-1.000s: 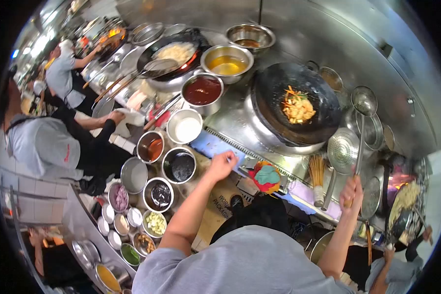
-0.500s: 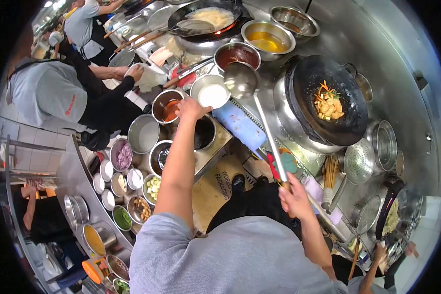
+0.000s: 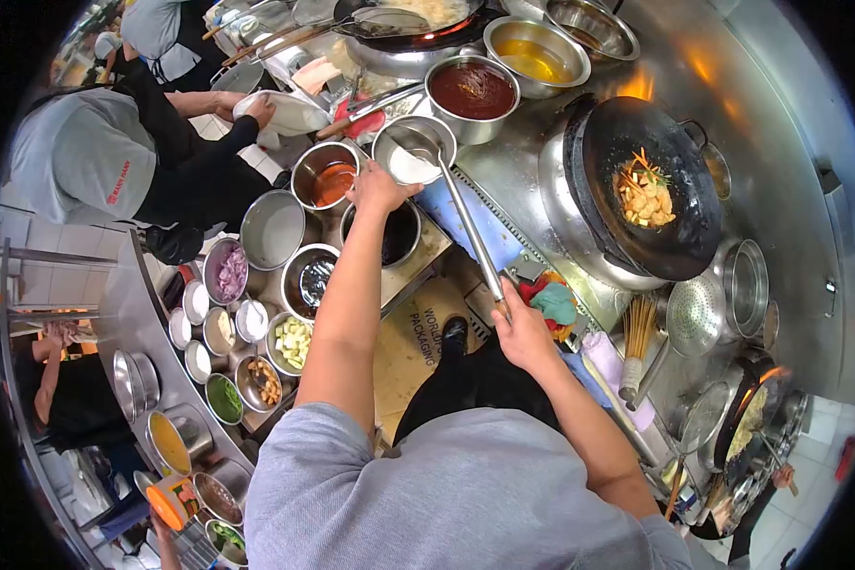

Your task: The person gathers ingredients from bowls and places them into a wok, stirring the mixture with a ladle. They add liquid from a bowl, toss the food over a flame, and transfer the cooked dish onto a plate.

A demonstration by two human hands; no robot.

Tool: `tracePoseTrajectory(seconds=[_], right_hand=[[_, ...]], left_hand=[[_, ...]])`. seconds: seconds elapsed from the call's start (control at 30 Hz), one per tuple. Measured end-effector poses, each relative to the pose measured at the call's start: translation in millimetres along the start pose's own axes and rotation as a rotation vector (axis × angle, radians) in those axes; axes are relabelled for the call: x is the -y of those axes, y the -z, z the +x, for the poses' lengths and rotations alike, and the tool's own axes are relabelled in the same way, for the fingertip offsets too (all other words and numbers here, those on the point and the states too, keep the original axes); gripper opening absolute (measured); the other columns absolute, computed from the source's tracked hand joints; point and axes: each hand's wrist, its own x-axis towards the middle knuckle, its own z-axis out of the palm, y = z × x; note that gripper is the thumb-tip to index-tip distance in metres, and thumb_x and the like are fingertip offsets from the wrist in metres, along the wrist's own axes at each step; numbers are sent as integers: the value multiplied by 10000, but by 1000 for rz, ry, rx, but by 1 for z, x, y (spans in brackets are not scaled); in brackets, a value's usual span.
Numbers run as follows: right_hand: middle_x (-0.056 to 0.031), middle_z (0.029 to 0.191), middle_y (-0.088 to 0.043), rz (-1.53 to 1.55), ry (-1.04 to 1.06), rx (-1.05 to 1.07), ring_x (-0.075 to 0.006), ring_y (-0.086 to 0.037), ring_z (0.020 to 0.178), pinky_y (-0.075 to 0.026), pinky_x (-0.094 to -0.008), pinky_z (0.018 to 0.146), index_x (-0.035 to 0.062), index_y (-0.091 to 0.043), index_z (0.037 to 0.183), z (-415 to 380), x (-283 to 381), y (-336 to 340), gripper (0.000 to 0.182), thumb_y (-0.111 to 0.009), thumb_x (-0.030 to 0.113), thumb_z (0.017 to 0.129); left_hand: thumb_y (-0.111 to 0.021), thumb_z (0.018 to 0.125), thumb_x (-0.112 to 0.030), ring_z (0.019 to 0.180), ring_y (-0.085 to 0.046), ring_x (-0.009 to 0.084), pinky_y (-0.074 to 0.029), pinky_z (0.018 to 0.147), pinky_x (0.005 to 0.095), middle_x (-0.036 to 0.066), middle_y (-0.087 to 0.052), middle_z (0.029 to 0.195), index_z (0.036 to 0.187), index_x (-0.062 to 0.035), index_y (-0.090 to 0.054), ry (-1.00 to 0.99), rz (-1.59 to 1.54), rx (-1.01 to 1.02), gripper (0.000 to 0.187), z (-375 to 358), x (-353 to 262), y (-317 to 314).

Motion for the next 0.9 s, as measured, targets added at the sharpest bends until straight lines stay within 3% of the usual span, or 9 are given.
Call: tracePoseTrajectory(seconds=[0.17,0.27,0.33,0.43,0.57,0.63,0.77,0.83,0.9], right_hand=[[-252,912,-615,27,-24,58,-413,-595,879,-450,-432,775,39,-328,1352,0,0,6,551,-539,160,858],[-171,790,-635,90,125,-33,-312,-633,683,-481,-383,636,47,-312,1367,1,-4,9,549,-531,155,876],[-72,693,-564,248,-156,185,-166,-545,504,-440,-311,472,62,-294,1384,0,6,21,549,-521,147,892],[-188,915,-611,327,-368,317,-221,-595,584,-484,-333,604,31,-290,1377,3,33,40,576,-537,175,877],[-102,762,-561,478,-377,333,-118,-473,442,-432,-290,453,34,-347,1344,8,32,38,498,-515,163,893],[-22,682,-470,975,-409,418,-82,-427,436,-387,-244,403,41,-402,1280,11,38,45,390,-479,130,908],[10,665,-426,1305,-471,413,-49,-394,434,-362,-209,387,64,-418,1240,4,39,67,333,-475,106,915],[1,689,-435,1716,-464,522,-33,-403,444,-364,-200,387,81,-387,1273,-7,31,89,360,-468,112,923],[-3,710,-434,1908,-408,551,-23,-408,453,-369,-198,391,81,-386,1272,-23,27,110,344,-443,123,935]], left_hand=[[-765,550,-586,1226,-423,301,-326,978,512,182,-426,1331,1361,35,-267,5,-6,-6,1136,4,2,-6],[-749,528,-631,1190,-460,337,-368,941,518,206,-472,1282,1365,16,-275,-18,24,-51,1159,6,4,-9],[-749,519,-638,1189,-461,337,-369,942,515,203,-476,1278,1370,-2,-279,-19,20,-53,1162,6,4,-9],[-755,512,-634,1190,-461,337,-371,942,511,201,-480,1274,1360,-6,-298,-17,7,-73,1150,7,6,-12],[-760,516,-623,1185,-465,336,-376,938,505,201,-477,1277,1353,-8,-310,-11,7,-71,1131,7,5,-11],[-757,533,-614,1194,-454,338,-377,930,520,204,-462,1291,1355,-11,-306,-22,9,-80,1115,3,5,-8],[-748,565,-592,1213,-425,352,-345,930,582,217,-442,1301,1354,-10,-308,16,-48,-182,1075,-22,9,25],[-724,620,-557,1160,-468,353,-380,947,459,224,-477,1255,1306,-8,-406,-111,-140,-419,935,-33,31,20],[-678,700,-500,1158,-467,330,-390,929,441,175,-492,1238,1261,-60,-484,-130,-305,-363,739,-60,42,22]])
